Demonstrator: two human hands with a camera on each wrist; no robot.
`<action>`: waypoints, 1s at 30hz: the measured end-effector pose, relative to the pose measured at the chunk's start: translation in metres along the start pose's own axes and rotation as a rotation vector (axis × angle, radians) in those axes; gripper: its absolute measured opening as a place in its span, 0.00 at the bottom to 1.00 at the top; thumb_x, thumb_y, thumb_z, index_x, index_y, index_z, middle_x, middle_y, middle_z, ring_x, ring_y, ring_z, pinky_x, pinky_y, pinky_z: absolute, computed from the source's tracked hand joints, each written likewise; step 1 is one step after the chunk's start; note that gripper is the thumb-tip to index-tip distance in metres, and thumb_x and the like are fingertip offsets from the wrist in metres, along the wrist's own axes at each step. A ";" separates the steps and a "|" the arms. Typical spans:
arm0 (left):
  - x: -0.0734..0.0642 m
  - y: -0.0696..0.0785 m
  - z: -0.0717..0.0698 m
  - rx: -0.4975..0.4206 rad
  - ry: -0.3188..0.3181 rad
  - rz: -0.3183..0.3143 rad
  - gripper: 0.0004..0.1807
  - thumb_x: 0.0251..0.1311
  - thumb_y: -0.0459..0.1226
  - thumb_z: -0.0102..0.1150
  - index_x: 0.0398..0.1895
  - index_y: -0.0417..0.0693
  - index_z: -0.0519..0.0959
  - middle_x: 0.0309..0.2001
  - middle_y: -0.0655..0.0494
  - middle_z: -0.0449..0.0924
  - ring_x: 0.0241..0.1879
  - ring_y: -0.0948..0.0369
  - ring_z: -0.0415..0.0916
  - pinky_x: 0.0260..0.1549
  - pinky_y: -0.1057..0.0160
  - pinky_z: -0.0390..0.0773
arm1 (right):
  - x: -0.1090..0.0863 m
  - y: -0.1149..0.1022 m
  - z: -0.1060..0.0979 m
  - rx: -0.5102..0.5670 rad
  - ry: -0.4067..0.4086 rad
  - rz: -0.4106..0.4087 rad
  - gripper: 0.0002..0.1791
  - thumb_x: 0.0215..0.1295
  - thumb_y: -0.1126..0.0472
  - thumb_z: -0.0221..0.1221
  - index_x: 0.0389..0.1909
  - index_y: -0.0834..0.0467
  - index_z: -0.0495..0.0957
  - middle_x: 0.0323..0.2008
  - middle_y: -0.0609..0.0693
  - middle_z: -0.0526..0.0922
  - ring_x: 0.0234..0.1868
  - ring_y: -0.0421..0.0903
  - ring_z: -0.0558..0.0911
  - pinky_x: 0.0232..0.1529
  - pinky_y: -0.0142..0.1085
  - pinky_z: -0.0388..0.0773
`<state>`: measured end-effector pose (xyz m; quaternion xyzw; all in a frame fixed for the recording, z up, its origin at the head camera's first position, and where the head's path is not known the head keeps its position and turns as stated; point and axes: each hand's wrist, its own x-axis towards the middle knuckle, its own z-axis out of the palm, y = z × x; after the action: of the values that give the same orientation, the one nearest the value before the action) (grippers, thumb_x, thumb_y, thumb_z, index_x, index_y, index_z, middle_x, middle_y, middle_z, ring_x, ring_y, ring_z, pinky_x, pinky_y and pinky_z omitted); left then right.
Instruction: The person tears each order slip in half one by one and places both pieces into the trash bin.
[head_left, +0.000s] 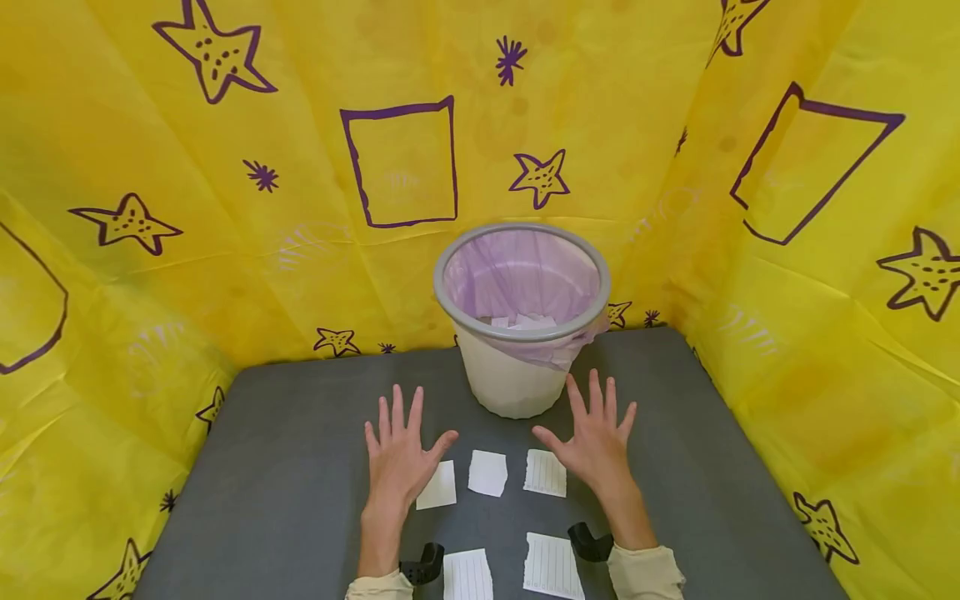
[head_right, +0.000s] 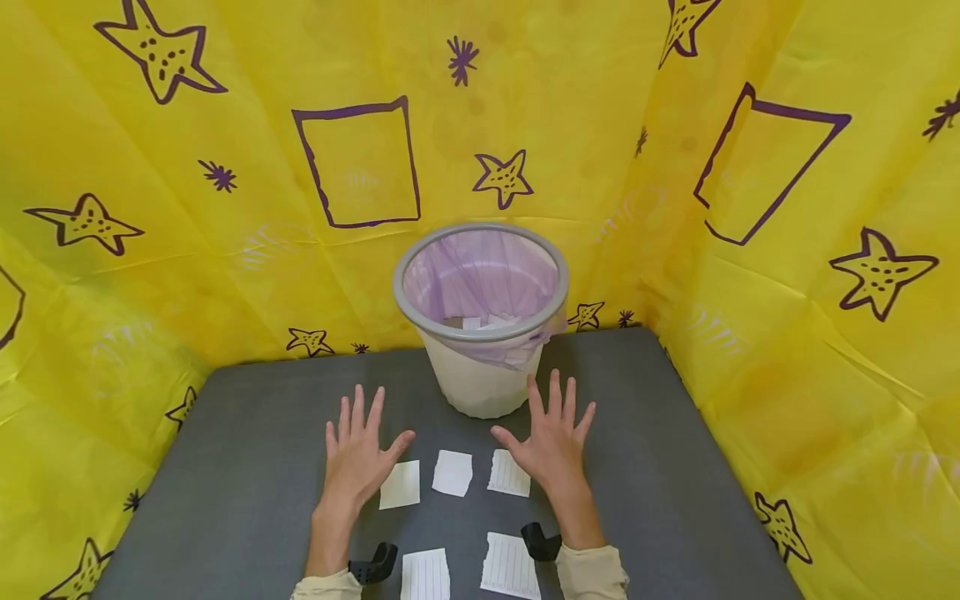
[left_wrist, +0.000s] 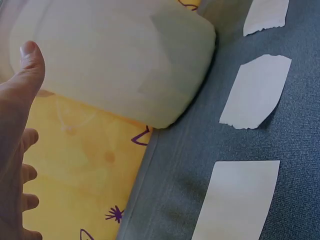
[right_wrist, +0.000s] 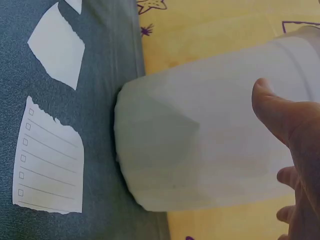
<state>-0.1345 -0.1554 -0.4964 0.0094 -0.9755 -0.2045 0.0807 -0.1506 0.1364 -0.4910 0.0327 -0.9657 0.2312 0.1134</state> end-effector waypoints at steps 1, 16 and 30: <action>-0.001 0.000 0.000 0.004 0.003 -0.001 0.52 0.55 0.71 0.48 0.78 0.60 0.47 0.79 0.46 0.36 0.77 0.40 0.37 0.67 0.29 0.42 | -0.001 -0.001 0.001 -0.002 -0.003 0.001 0.54 0.51 0.28 0.61 0.75 0.49 0.54 0.77 0.61 0.46 0.77 0.66 0.41 0.65 0.74 0.32; -0.016 0.039 0.025 -0.010 -0.027 0.058 0.50 0.53 0.70 0.52 0.76 0.59 0.54 0.78 0.45 0.47 0.76 0.42 0.44 0.67 0.30 0.48 | -0.013 -0.033 0.016 -0.006 -0.018 -0.085 0.50 0.51 0.30 0.62 0.72 0.51 0.61 0.72 0.63 0.62 0.73 0.68 0.58 0.65 0.73 0.50; -0.020 0.027 0.040 -0.034 -0.110 0.013 0.48 0.57 0.67 0.51 0.76 0.56 0.54 0.77 0.42 0.50 0.75 0.39 0.49 0.66 0.29 0.50 | -0.016 -0.040 0.045 -0.029 -0.136 -0.141 0.44 0.55 0.32 0.61 0.67 0.53 0.67 0.65 0.61 0.72 0.67 0.64 0.67 0.62 0.70 0.59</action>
<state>-0.1206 -0.1138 -0.5252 -0.0097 -0.9749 -0.2207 0.0285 -0.1397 0.0806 -0.5157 0.1147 -0.9697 0.2060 0.0639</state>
